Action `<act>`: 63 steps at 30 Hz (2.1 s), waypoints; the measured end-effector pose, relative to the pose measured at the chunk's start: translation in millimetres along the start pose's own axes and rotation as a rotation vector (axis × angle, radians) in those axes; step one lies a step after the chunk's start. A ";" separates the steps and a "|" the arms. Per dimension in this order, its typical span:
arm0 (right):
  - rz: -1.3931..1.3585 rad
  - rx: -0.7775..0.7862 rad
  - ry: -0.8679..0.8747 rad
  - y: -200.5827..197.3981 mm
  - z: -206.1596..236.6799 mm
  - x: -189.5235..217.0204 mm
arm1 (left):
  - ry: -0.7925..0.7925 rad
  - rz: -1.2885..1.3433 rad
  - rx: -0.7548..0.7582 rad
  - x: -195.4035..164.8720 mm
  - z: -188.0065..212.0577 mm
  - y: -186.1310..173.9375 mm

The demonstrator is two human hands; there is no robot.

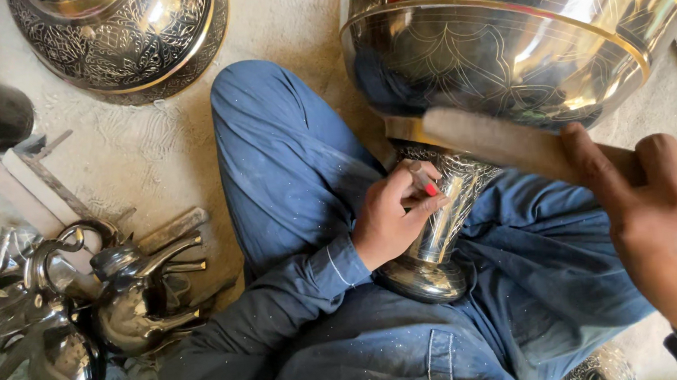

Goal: The person sits on the floor and uses a hammer and chisel to engrave a decorative pattern onto the neck of a large metal vase. They repeatedly strike the chisel to create fine lines and details.

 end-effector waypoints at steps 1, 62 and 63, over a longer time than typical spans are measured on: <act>-0.039 -0.007 0.007 3.7 2.5 -2.9 | 0.002 0.011 0.001 -2.4 0.0 -0.4; -0.384 -0.075 0.399 31.4 81.8 -22.6 | 0.200 -0.384 0.312 -56.2 -30.3 38.3; -0.393 -0.111 0.386 28.6 82.0 -21.9 | 0.200 -0.382 0.321 -56.0 -29.1 39.0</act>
Point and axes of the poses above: each hand's wrist, its own z-axis away from the middle knuckle, its own y-axis out of the palm, x = y × z, the point moved 8 cm from there along -z, towards the middle knuckle
